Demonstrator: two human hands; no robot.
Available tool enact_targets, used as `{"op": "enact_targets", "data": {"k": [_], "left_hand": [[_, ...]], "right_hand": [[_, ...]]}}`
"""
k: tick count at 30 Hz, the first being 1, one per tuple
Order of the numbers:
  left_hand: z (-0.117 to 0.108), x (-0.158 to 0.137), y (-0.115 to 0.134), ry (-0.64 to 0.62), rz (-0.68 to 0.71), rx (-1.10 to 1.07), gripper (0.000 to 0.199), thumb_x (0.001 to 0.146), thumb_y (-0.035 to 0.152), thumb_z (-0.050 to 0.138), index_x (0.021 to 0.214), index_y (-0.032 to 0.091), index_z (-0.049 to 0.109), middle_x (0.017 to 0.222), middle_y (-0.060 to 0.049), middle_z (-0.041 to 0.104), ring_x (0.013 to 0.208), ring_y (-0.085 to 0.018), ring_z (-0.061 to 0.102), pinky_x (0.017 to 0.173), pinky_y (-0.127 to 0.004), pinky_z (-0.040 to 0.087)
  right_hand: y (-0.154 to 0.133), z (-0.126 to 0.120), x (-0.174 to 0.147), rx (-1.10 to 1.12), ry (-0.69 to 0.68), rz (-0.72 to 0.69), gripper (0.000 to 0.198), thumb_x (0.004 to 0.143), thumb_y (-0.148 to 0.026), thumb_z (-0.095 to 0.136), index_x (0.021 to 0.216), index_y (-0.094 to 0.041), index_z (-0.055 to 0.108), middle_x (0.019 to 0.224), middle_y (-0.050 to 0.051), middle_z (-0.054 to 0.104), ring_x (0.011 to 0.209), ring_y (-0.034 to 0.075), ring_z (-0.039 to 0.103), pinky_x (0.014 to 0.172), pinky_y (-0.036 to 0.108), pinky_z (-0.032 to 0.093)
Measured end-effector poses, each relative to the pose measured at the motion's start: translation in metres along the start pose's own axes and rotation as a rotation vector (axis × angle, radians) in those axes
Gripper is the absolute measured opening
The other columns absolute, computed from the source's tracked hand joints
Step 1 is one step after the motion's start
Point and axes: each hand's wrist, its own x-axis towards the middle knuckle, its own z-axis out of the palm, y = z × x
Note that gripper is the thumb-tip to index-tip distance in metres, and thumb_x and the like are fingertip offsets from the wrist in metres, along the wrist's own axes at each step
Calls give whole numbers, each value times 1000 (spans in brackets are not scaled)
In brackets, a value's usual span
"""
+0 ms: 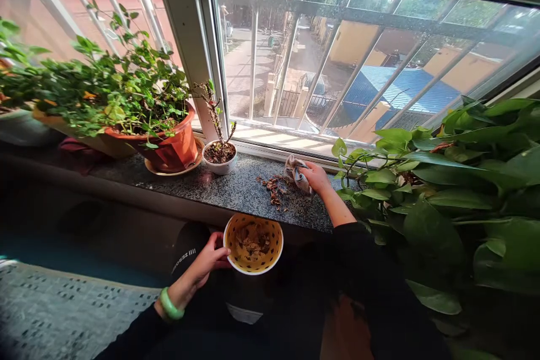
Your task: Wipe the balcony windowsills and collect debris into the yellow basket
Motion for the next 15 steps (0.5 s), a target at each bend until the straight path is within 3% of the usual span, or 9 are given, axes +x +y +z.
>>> {"op": "enact_targets", "data": {"k": [4,8,12,15], "left_hand": [[0,0,0,6,4,5,46,67,26,72,100,23,40,90,1,60,67,-14,66,65,-30,59],[1,-1,1,7,4,4,46,67,26,71,101,23,40,89,2,60,65,-13,66,65,-31,59],[1,-1,1,17,3,2,47,65,27,73,100,23,41,88,2,60,65,-14,66,65,-32,59],[2,-1,1,27,-7,-6,48,65,26,74,100,23,42,87,2,60,66,-14,65,66,-32,59]], "right_hand": [[6,-3,-5,177,44,100,54,67,-57,67,104,-18,74,90,5,75,78,22,66,72,33,52],[19,-13,-5,170,111,120,61,69,-61,67,110,-17,72,96,8,75,85,27,68,76,39,54],[26,-12,-10,-103,287,-65,64,78,-65,57,118,-17,70,123,16,69,115,34,62,100,50,49],[27,2,-23,-369,251,-246,72,76,-63,64,131,-17,64,149,18,51,138,36,45,117,52,33]]}}
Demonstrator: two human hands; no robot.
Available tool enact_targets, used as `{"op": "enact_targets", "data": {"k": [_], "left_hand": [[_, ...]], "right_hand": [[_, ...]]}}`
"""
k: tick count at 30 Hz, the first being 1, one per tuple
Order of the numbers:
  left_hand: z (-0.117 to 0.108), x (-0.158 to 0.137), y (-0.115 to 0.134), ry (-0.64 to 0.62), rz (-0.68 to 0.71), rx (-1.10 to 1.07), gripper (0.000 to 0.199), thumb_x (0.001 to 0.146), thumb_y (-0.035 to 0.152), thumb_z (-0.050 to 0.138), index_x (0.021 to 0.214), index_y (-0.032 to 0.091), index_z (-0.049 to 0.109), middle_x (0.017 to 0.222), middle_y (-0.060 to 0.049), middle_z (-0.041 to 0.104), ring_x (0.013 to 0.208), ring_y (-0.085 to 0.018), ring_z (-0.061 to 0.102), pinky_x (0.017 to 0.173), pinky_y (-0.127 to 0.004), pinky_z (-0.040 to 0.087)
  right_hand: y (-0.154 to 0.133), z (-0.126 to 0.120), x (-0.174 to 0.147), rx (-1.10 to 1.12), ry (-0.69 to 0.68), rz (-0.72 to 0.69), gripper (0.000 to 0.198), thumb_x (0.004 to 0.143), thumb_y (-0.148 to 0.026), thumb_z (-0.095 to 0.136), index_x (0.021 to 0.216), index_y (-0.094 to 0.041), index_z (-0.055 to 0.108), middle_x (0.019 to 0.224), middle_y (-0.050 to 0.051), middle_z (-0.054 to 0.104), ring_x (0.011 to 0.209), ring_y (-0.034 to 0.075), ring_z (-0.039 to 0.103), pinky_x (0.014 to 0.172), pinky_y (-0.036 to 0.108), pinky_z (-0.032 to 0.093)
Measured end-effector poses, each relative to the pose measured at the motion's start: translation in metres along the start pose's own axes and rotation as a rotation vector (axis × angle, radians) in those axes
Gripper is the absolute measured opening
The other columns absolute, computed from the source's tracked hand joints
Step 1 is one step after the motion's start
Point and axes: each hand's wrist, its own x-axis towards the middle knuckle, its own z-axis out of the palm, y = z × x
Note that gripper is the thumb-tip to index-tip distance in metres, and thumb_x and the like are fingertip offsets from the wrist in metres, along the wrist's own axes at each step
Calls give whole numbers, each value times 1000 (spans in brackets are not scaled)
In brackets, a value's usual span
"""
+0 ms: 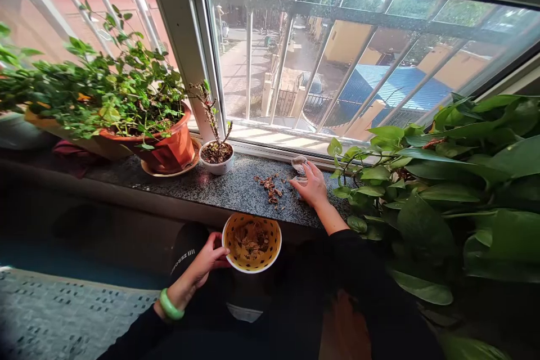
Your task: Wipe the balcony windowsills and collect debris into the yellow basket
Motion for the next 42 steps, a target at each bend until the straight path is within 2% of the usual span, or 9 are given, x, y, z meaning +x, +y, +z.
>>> {"op": "enact_targets", "data": {"k": [5,8,14,18,24,28,32,38,42], "left_hand": [[0,1,-2,3,-3,-15,50,64,28,77,100,23,43,88,1,61,66,-14,66,67,-33,59],[-1,1,-2,-1,-3,-19,50,64,28,78,100,23,43,88,1,62,66,-14,66,68,-34,59],[-3,3,-4,-17,2,-17,50,66,24,76,101,23,41,86,1,63,65,-14,67,67,-33,60],[-2,2,-4,-16,5,-31,53,65,27,79,102,23,42,86,2,63,66,-15,68,68,-34,61],[-1,-1,-2,-12,26,-24,50,63,28,78,98,23,42,86,3,60,64,-13,66,68,-34,61],[-1,-3,0,-13,14,-16,49,64,29,76,98,23,42,87,2,62,65,-14,66,67,-33,60],[-1,-4,3,-22,1,-5,47,65,27,74,100,23,42,87,2,62,66,-14,67,66,-32,60],[-3,-1,3,-22,-3,-17,48,64,26,77,99,22,43,86,2,61,63,-13,65,65,-32,60],[-2,-1,1,-19,6,-21,48,65,24,76,99,22,43,87,2,61,63,-13,66,64,-32,61]], "right_hand": [[3,-5,-20,-98,-210,-117,82,76,-54,70,149,-24,47,163,11,34,148,34,33,121,50,30],[9,-10,-23,-59,-200,-145,72,76,-37,64,146,-24,51,159,9,41,144,30,42,120,46,35],[-27,17,-15,24,84,43,49,73,-23,51,119,-19,70,132,13,67,121,30,61,111,46,45],[-46,23,-13,146,-42,-32,48,71,-23,51,114,-20,71,126,9,70,115,27,63,107,41,46],[-42,10,13,312,-202,145,47,72,-31,53,113,-19,72,80,0,72,72,19,63,77,32,54],[-68,29,41,315,-230,26,49,67,-21,53,112,-18,72,92,2,75,81,19,66,84,32,53],[-100,46,53,274,-436,-215,47,60,-11,54,100,-21,77,110,4,76,106,23,66,99,33,49],[-86,8,58,286,-806,-94,46,61,-13,60,103,-19,78,77,0,75,67,18,65,66,26,52],[-46,-21,49,241,-533,33,45,65,-18,59,107,-18,76,80,3,75,70,20,66,67,30,54]]}}
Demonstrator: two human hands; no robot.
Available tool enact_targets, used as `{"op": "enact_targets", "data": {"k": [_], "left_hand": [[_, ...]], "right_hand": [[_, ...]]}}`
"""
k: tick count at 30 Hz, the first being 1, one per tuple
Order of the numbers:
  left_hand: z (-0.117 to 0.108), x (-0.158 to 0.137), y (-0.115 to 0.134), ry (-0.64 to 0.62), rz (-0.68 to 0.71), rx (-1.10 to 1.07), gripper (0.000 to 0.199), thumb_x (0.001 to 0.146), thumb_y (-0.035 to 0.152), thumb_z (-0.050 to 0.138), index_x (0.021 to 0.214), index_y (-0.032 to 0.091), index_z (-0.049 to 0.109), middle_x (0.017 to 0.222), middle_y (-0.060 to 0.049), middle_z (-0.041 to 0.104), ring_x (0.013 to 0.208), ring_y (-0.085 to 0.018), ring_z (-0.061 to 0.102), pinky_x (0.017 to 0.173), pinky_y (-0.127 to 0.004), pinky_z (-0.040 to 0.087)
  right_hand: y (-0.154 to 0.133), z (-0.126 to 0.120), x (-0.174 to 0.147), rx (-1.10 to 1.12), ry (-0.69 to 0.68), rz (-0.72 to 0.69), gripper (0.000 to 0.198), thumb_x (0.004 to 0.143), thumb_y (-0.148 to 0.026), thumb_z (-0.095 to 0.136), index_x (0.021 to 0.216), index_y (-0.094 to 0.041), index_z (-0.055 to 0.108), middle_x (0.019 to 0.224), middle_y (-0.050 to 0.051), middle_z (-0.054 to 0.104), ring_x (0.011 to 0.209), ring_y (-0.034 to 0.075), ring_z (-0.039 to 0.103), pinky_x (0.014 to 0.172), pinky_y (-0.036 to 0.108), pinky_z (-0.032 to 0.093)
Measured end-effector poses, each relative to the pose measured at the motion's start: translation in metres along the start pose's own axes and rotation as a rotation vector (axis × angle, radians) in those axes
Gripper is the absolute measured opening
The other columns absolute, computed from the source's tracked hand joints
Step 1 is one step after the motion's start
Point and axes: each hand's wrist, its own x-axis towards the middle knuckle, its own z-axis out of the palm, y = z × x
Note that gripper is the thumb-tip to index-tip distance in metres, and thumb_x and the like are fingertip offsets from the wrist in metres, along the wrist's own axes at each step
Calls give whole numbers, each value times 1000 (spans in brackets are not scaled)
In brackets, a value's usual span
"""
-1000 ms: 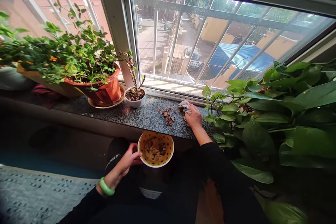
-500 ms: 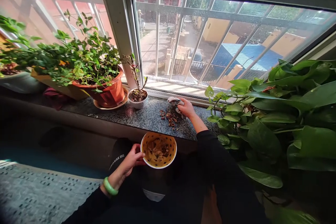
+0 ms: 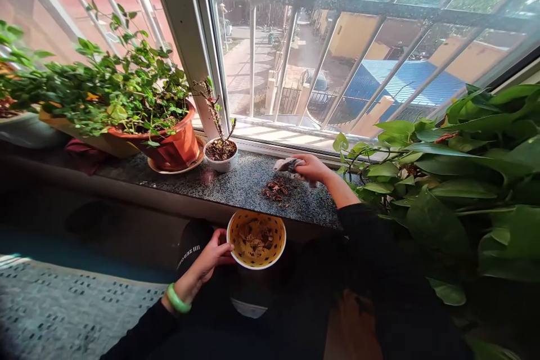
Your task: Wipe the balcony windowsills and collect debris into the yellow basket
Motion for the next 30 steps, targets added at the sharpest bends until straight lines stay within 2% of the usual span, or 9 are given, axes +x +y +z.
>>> {"op": "enact_targets", "data": {"k": [4,7,11,14,16,19,22,26,30], "left_hand": [[3,-2,-1,9,9,0,44,66,22,72,99,22,42,86,3,60,63,-12,65,63,-31,61],[5,-4,-1,23,26,-3,42,67,22,70,99,22,42,86,3,60,64,-12,65,63,-30,61],[6,-5,0,19,18,-6,43,67,22,70,99,22,42,85,4,60,63,-12,66,64,-31,61],[7,-7,1,20,22,-16,44,67,22,71,99,22,41,83,4,60,62,-12,66,63,-31,61],[6,-7,1,17,28,-21,45,67,23,72,99,22,41,82,5,61,61,-11,65,62,-30,61],[6,-7,0,12,19,-19,47,66,22,73,99,22,40,82,4,62,60,-11,65,62,-30,61],[6,-6,-2,16,17,-22,47,66,22,73,100,22,40,83,4,62,61,-11,65,63,-31,61],[7,-6,-3,13,15,-22,47,66,22,73,100,22,40,84,3,63,61,-11,66,63,-31,61],[8,-8,-1,7,11,-27,49,65,23,74,100,22,39,84,3,64,61,-12,67,64,-31,61]], "right_hand": [[22,20,-30,-127,339,71,46,67,-19,57,109,-24,75,106,6,76,97,27,70,91,42,55],[16,54,-53,-102,429,-20,47,69,-21,53,111,-24,74,122,7,72,115,28,65,105,44,48],[-4,79,-73,39,375,-28,46,69,-25,53,110,-23,74,114,5,74,107,25,67,99,40,51],[-8,70,-77,190,290,62,44,71,-31,55,109,-20,74,89,3,75,79,22,68,77,34,55],[-3,59,-76,196,325,124,43,72,-34,56,109,-19,74,79,2,72,70,21,65,70,33,54],[6,53,-75,55,500,158,42,69,-30,57,106,-21,74,88,6,74,81,25,67,80,40,55],[5,67,-82,-29,586,70,43,68,-25,53,105,-21,73,112,9,74,106,29,67,99,45,51],[-12,92,-100,21,508,-20,46,69,-24,50,110,-22,73,122,8,72,117,27,64,108,45,47],[-33,100,-117,162,396,50,46,71,-26,53,112,-22,73,119,6,73,112,25,66,104,42,49]]}}
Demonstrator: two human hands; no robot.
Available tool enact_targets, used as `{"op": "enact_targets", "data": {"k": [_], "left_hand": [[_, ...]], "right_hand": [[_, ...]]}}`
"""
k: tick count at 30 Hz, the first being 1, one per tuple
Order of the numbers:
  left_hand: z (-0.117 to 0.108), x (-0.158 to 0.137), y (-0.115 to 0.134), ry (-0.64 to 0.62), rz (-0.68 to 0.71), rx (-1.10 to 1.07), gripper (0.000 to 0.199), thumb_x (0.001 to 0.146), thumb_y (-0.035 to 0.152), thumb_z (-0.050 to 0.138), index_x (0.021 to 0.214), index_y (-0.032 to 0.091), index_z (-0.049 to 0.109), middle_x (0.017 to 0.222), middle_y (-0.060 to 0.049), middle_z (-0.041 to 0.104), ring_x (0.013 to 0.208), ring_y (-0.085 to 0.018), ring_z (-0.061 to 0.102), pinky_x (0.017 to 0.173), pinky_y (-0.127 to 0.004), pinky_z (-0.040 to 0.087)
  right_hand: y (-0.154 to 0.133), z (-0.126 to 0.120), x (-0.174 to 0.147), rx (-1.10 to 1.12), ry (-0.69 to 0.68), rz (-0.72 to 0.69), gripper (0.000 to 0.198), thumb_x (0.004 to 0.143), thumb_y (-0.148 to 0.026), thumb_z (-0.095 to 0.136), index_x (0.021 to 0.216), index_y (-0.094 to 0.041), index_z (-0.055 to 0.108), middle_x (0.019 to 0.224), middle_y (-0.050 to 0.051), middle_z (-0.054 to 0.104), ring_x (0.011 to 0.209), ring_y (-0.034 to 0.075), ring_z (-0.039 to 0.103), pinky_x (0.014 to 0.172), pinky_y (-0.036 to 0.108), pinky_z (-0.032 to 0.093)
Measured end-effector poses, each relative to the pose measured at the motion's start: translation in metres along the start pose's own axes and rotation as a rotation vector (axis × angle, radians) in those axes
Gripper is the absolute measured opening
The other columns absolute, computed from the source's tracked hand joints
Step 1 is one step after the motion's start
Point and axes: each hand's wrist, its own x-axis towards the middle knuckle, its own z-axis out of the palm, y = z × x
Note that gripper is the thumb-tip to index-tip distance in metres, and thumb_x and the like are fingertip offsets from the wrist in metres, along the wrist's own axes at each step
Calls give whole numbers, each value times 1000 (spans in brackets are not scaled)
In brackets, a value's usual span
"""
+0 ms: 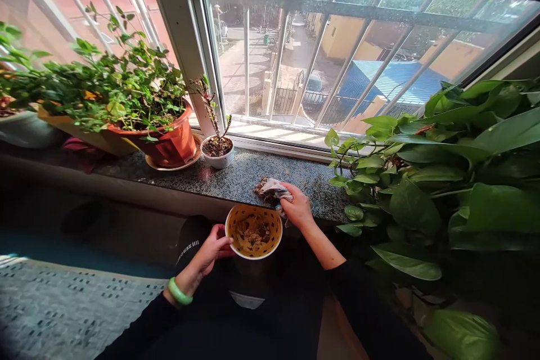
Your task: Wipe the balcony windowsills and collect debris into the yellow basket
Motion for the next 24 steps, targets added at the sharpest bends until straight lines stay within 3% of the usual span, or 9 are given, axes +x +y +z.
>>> {"op": "enact_targets", "data": {"k": [7,11,15,18,24], "left_hand": [[1,-2,3,5,3,3,50,64,24,75,99,22,39,85,2,64,60,-13,67,64,-33,61],[2,-1,2,27,7,-4,51,61,25,76,96,22,40,88,2,64,59,-13,67,62,-32,61],[1,0,0,33,16,-7,50,60,26,76,95,23,40,87,2,64,57,-12,66,60,-31,61],[2,0,-1,40,10,-14,51,60,27,77,95,23,40,84,3,64,56,-11,65,59,-31,60],[2,-1,2,28,9,-11,51,61,26,78,94,23,39,83,2,64,57,-12,65,58,-30,60]], "right_hand": [[-21,-9,-25,347,-189,232,45,69,-35,66,110,-19,72,93,3,76,83,20,69,79,31,53],[-16,-26,-11,442,-196,313,50,66,-40,71,111,-18,71,90,4,75,78,21,68,74,31,53],[5,-41,25,58,-24,129,42,70,-31,63,110,-22,72,99,5,75,91,25,67,89,41,53],[19,-33,36,-208,103,-48,41,67,-19,56,104,-21,73,116,10,72,112,30,63,105,48,47],[14,-3,-6,-270,56,-285,44,70,-13,52,108,-23,72,123,9,70,120,27,60,108,48,47]]}}
